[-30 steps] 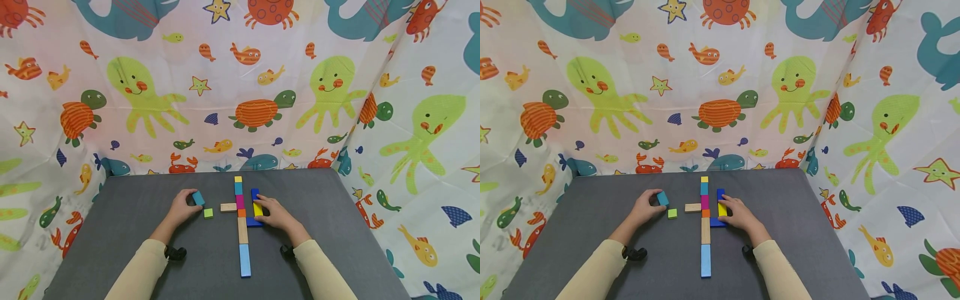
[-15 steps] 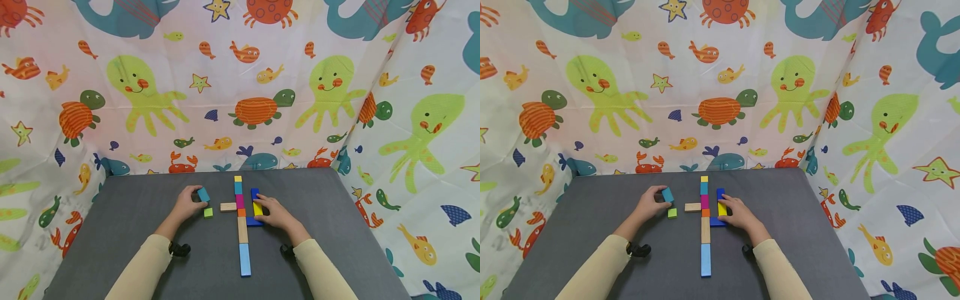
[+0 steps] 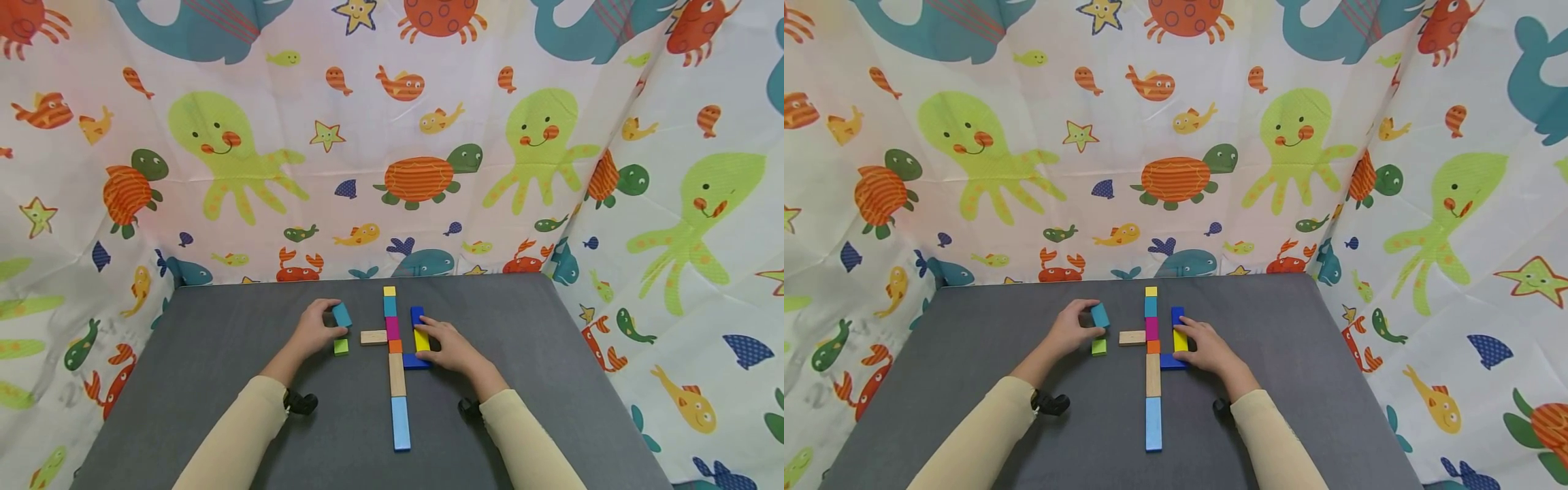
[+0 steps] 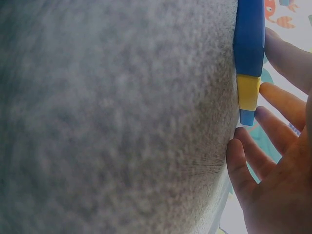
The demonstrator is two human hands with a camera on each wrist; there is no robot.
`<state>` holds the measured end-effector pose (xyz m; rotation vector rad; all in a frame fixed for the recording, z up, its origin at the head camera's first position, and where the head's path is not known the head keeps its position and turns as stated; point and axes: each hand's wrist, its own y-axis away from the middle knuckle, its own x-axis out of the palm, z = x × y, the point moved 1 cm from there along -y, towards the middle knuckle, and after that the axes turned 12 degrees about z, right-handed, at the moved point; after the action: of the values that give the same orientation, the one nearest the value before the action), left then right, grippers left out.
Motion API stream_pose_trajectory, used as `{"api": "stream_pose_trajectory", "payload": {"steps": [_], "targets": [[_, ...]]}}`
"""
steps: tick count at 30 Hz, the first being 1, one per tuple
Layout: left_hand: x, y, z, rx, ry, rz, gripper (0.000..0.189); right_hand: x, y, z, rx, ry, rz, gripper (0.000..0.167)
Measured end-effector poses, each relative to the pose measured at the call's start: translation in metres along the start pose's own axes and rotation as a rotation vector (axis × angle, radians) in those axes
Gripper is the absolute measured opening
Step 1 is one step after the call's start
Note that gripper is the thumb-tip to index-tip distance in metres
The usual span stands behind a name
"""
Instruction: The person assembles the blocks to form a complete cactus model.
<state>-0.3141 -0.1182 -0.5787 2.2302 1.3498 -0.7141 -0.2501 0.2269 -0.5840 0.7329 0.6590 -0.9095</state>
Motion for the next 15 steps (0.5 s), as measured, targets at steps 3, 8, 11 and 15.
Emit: {"api": "stream_pose_trajectory", "payload": {"steps": [3, 8, 11, 15], "targets": [[0.001, -0.002, -0.003, 0.005, -0.002, 0.002, 0.068, 0.000, 0.000, 0.000, -0.003, 0.003, 0.000, 0.067], [0.005, -0.005, -0.009, 0.011, -0.007, 0.008, 0.068, 0.000, 0.000, 0.000, -0.008, 0.005, 0.001, 0.068], [0.008, -0.008, -0.015, 0.009, -0.007, 0.018, 0.068, 0.000, 0.000, 0.000, -0.009, 0.011, 0.001, 0.068], [0.011, -0.013, -0.022, -0.012, -0.002, 0.029, 0.069, 0.000, 0.000, -0.001, -0.011, 0.018, -0.001, 0.068]]}}
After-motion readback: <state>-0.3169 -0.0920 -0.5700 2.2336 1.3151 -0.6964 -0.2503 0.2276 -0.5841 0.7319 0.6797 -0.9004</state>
